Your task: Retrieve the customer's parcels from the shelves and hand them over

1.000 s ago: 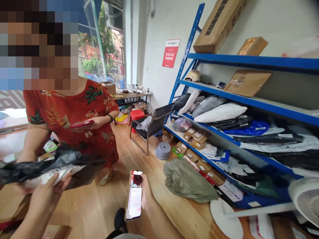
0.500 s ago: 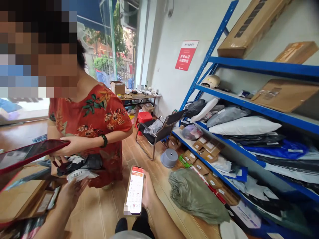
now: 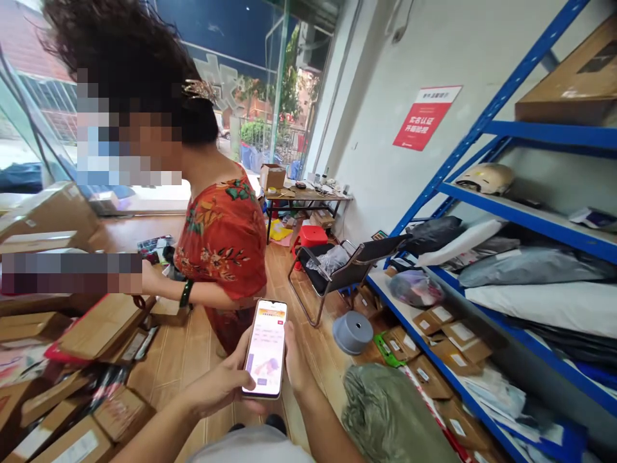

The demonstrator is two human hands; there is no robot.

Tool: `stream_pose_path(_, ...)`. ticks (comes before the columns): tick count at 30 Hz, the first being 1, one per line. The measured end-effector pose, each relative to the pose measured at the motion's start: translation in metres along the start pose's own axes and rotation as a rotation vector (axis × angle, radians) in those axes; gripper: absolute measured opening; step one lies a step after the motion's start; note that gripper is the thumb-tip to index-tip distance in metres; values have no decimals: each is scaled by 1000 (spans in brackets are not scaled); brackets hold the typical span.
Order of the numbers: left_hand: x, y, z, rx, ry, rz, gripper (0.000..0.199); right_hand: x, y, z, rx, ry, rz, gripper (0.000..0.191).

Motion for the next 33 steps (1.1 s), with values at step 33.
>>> stream_pose_path(33, -8, -13, 20, 49, 126, -20, 118, -6, -16, 3, -174, -20, -161, 47)
Point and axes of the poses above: each hand's wrist, its own z-axis towards the middle knuckle, its own y-axis out of the palm, x = y × z, the point moved 5 cm from there along z, towards the middle knuckle, and after that the axes turned 12 degrees about -z, right-handed, at the moved point
